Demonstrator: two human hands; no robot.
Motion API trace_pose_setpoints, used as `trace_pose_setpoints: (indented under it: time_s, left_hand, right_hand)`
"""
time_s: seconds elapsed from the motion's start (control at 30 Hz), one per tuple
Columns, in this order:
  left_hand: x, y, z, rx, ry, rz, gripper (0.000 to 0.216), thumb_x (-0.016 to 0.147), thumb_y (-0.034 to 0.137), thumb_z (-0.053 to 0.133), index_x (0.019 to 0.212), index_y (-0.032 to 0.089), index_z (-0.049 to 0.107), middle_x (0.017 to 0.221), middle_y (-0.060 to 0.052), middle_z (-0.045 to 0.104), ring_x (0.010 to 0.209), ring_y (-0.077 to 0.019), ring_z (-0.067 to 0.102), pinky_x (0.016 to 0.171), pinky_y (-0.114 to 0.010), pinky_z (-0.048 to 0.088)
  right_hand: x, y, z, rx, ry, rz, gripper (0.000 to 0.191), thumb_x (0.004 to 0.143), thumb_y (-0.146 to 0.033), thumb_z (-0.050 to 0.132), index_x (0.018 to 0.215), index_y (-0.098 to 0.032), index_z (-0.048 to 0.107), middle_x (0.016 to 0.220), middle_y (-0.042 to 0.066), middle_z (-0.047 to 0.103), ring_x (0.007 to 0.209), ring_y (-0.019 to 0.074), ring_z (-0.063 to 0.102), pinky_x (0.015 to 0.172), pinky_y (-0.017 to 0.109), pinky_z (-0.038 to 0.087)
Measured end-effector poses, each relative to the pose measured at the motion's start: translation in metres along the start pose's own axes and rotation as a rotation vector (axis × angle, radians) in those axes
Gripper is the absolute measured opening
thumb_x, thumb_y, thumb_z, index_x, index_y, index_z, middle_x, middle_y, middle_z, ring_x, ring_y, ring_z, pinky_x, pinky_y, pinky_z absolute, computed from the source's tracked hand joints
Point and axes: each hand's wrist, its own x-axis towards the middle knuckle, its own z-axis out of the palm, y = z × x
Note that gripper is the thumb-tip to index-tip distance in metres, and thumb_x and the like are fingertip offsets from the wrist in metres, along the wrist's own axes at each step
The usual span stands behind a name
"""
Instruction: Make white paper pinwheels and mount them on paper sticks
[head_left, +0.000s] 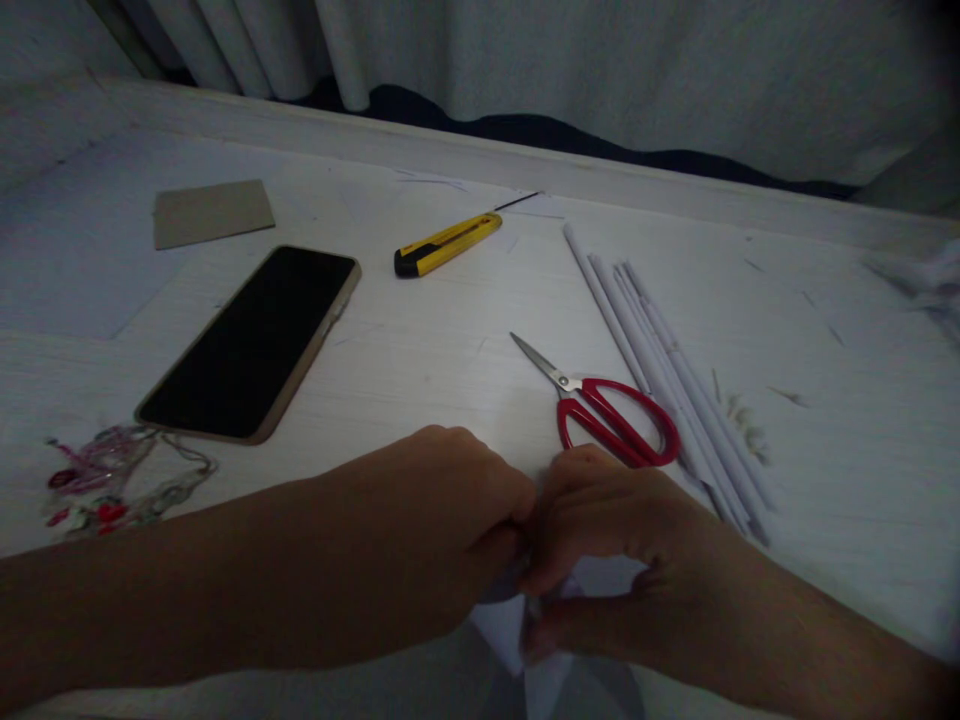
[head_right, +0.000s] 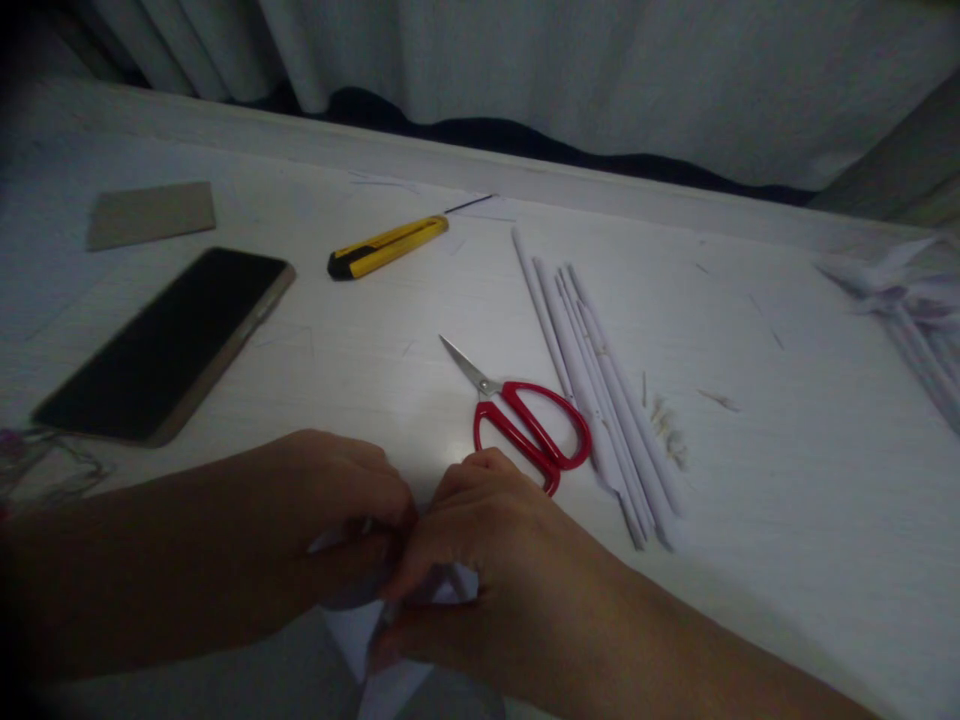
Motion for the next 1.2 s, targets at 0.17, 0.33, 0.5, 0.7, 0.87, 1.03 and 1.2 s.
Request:
trace_pose_setpoints:
  time_s: [0.17, 0.33, 0.5, 0.7, 0.87, 1.03, 1.2]
  left_hand:
    - [0.003, -0.004, 0.004, 0.075, 0.001, 0.068, 0.02, 0.078, 0.013, 0.042, 0.069, 0.018, 0.059, 0.065, 0.002, 0.06, 0.058, -0.0095, 0.053, 0.053, -0.021, 0.033]
    - [0.005, -0.004, 0.003, 0.052, 0.007, 0.042, 0.022, 0.078, 0.012, 0.041, 0.069, 0.018, 0.06, 0.064, 0.001, 0.061, 0.06, -0.0107, 0.055, 0.053, -0.021, 0.034]
    - [0.006, -0.002, 0.004, 0.042, 0.011, 0.0, 0.023, 0.076, 0.009, 0.041, 0.065, 0.018, 0.06, 0.061, 0.002, 0.06, 0.055, -0.0097, 0.054, 0.05, -0.021, 0.033]
    - [0.007, -0.002, 0.003, 0.004, 0.024, 0.018, 0.024, 0.073, 0.006, 0.041, 0.064, 0.017, 0.06, 0.058, 0.002, 0.059, 0.052, -0.0089, 0.052, 0.048, -0.02, 0.032]
    - [0.005, -0.005, -0.002, -0.066, 0.025, 0.049, 0.021, 0.074, 0.006, 0.042, 0.063, 0.018, 0.056, 0.055, 0.005, 0.055, 0.05, -0.0066, 0.049, 0.047, -0.018, 0.031]
    - [-0.005, -0.001, -0.01, 0.061, 0.089, 0.034, 0.017, 0.081, 0.016, 0.041, 0.074, 0.021, 0.056, 0.065, 0.004, 0.057, 0.058, -0.0093, 0.051, 0.053, -0.021, 0.031]
    - [-0.009, 0.01, -0.016, 0.227, 0.186, 0.094, 0.011, 0.079, 0.014, 0.042, 0.081, 0.02, 0.051, 0.073, 0.002, 0.058, 0.058, -0.0112, 0.05, 0.055, -0.023, 0.03]
  right_hand:
    - [0.001, -0.003, 0.001, 0.004, 0.016, 0.057, 0.006, 0.066, -0.023, 0.069, 0.068, -0.018, 0.067, 0.07, -0.003, 0.068, 0.074, 0.0119, 0.056, 0.073, 0.029, 0.038]
    - [0.003, -0.003, 0.004, -0.014, 0.009, 0.111, 0.007, 0.063, -0.022, 0.072, 0.067, -0.017, 0.067, 0.066, -0.002, 0.067, 0.073, 0.0137, 0.056, 0.073, 0.029, 0.039]
    - [0.004, -0.002, 0.006, -0.026, 0.019, 0.181, 0.005, 0.064, -0.023, 0.071, 0.067, -0.02, 0.069, 0.069, 0.0, 0.065, 0.076, 0.015, 0.055, 0.073, 0.03, 0.041]
    - [0.005, -0.001, 0.007, -0.024, 0.022, 0.18, 0.002, 0.065, -0.019, 0.07, 0.065, -0.019, 0.067, 0.069, -0.001, 0.065, 0.074, 0.0135, 0.054, 0.075, 0.029, 0.04]
    - [0.004, 0.0, 0.005, -0.038, 0.035, 0.148, 0.007, 0.064, -0.024, 0.071, 0.068, -0.021, 0.067, 0.068, -0.002, 0.065, 0.073, 0.0136, 0.054, 0.074, 0.03, 0.039]
    - [0.002, -0.006, 0.001, -0.059, 0.13, 0.097, 0.014, 0.063, -0.022, 0.071, 0.074, -0.021, 0.062, 0.076, -0.002, 0.062, 0.075, 0.0143, 0.053, 0.066, 0.027, 0.041]
    - [-0.004, -0.01, -0.002, -0.202, 0.277, -0.042, 0.019, 0.065, -0.023, 0.069, 0.08, -0.022, 0.058, 0.081, -0.001, 0.061, 0.077, 0.0157, 0.053, 0.069, 0.028, 0.042]
